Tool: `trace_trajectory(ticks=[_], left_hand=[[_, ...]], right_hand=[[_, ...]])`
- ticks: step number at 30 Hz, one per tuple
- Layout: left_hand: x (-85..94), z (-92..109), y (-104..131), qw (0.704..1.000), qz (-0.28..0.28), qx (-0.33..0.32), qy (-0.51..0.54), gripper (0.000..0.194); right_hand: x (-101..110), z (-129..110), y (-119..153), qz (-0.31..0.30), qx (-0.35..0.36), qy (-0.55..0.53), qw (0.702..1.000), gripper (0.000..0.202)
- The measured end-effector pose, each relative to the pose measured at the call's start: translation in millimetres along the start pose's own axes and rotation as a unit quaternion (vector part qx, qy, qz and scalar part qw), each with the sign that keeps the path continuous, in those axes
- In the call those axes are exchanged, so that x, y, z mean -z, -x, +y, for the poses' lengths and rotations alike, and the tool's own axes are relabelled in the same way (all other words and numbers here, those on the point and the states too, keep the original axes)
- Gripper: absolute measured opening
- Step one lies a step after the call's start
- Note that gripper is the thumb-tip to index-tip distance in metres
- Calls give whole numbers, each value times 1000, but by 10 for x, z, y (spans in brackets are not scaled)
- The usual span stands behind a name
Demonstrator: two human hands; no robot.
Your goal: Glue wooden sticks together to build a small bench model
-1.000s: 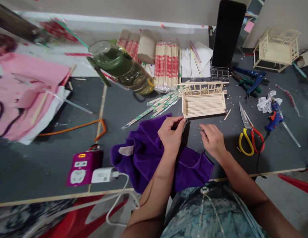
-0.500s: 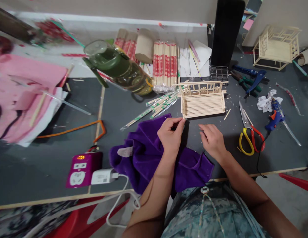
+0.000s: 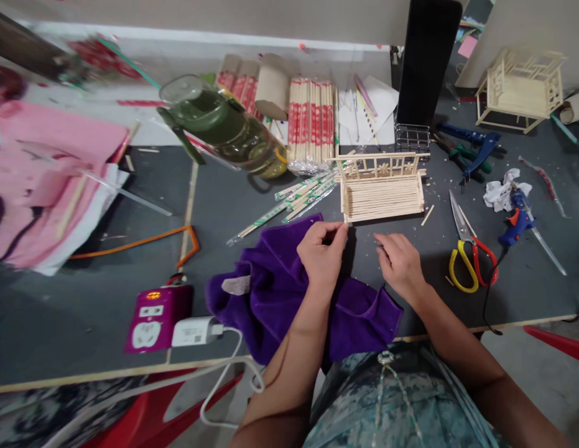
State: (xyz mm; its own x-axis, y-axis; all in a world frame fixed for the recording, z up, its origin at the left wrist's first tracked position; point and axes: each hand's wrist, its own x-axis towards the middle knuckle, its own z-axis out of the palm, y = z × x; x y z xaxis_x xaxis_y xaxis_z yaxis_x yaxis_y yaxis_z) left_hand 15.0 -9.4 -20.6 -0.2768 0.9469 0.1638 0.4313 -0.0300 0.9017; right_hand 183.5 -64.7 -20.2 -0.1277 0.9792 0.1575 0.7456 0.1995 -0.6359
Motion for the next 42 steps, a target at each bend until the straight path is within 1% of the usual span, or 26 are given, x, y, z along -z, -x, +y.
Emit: trace_trajectory(ticks=[9,23,42], left_hand=[[-12,14,2,1000,-2,16,-4,13],[-5,28,-12,1000,-6,0,-17,13],[-7,16,-16,1000,-1,8,-3,13]], right_hand=[[5,-6,0,3,4,6,1000,34],[15,-23,-6,-7,-7,1,1000,33],[14,-22,-5,-4,-4,3,1000,33]])
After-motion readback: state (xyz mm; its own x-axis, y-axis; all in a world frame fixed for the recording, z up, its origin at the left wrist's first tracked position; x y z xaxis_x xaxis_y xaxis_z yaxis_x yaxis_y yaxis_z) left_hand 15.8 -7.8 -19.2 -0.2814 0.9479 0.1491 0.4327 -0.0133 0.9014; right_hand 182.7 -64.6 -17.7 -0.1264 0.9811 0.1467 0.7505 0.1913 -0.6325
